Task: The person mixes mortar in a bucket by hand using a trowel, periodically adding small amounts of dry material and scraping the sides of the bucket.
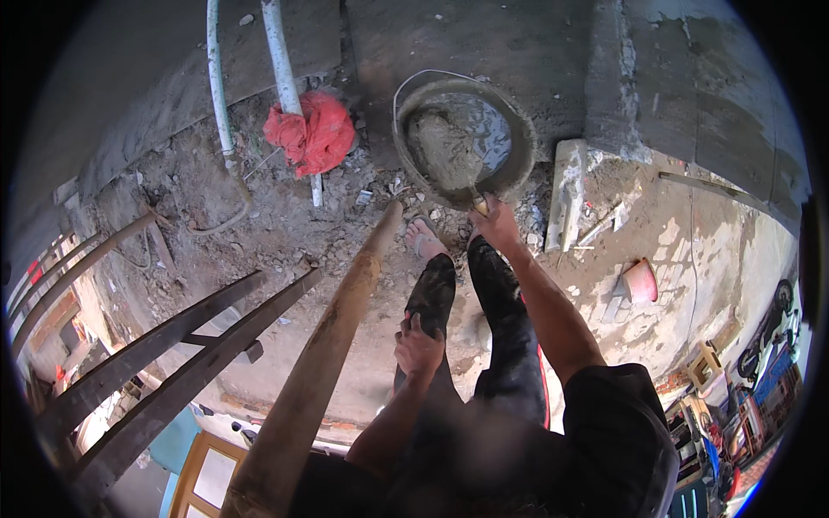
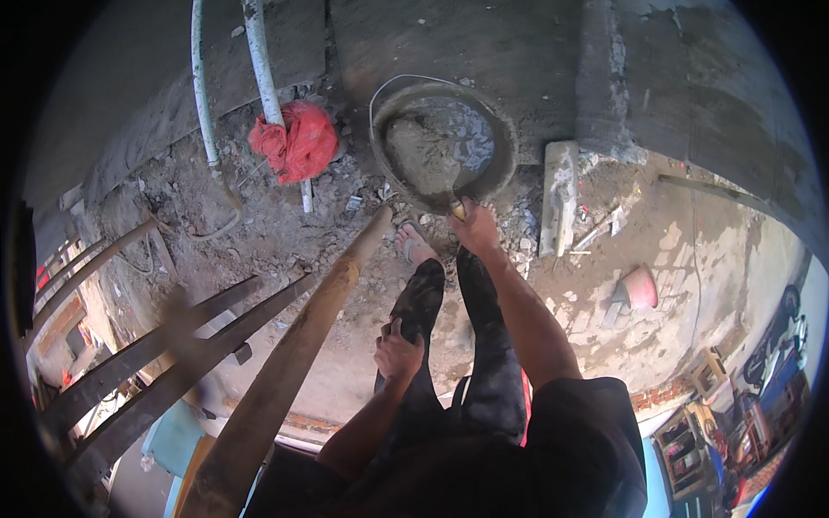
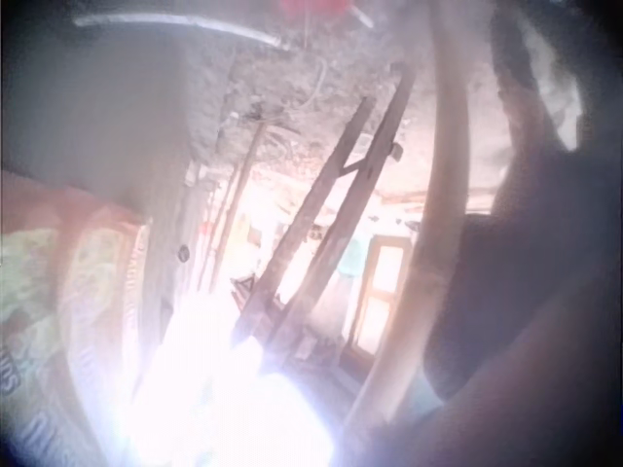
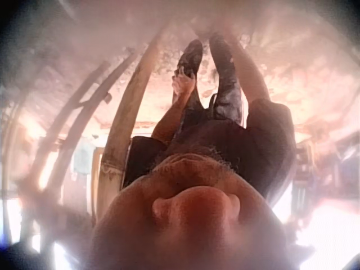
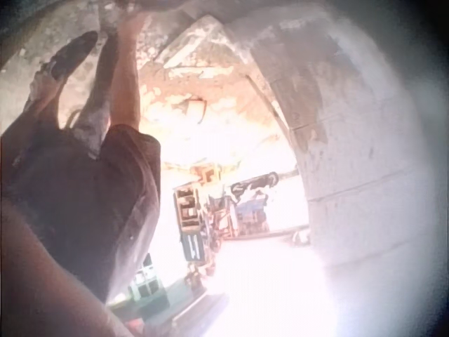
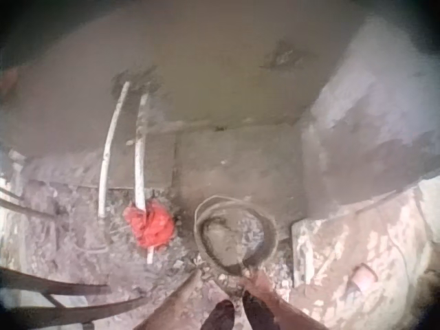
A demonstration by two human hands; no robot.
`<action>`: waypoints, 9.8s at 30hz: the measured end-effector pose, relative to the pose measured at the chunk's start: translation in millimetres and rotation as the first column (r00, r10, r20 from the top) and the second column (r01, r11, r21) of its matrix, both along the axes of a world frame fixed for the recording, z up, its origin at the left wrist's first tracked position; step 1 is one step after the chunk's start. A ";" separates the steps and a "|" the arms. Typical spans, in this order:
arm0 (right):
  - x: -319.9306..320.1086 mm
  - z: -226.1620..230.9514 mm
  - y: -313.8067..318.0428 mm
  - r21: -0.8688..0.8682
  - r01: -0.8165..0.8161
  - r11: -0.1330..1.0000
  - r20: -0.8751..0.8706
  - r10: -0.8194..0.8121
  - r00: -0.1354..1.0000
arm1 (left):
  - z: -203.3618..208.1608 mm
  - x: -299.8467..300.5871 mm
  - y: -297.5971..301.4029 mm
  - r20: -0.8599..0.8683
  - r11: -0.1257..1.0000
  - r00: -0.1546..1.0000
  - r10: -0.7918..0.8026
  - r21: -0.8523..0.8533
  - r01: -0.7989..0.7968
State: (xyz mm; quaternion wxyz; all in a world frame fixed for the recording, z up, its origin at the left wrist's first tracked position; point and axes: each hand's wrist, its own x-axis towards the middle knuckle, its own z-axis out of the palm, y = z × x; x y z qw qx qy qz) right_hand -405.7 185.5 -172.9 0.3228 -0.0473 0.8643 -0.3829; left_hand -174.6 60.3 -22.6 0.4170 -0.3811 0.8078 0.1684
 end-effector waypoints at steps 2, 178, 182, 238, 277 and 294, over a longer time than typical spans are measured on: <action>-3.7 1.2 1.5 0.243 0.042 0.969 0.021 -0.048 0.999 | 2.3 -2.4 0.4 0.019 1.000 1.000 -0.013 0.016 0.013; -121.3 175.8 39.3 0.714 -0.508 0.482 0.130 0.621 0.773 | -12.1 -17.0 10.1 0.064 0.999 0.997 0.046 0.005 -0.047; -168.6 65.6 -26.4 0.709 -0.514 0.483 0.047 0.695 0.717 | -7.3 -10.0 16.1 0.004 1.000 1.000 0.024 0.006 -0.024; -43.3 54.3 -13.6 0.447 -0.175 0.877 -0.067 0.229 0.971 | -6.5 -1.2 -10.6 0.004 0.999 1.000 0.028 0.040 -0.029; -52.2 -21.4 -52.1 0.418 -0.193 0.888 0.044 0.193 0.980 | -8.5 4.2 6.3 -0.022 0.999 0.998 0.052 -0.016 -0.052; -148.4 269.8 -41.6 -0.209 -0.234 0.950 -0.064 0.225 0.972 | -27.4 -31.7 -3.9 0.049 0.999 0.998 0.039 0.033 -0.041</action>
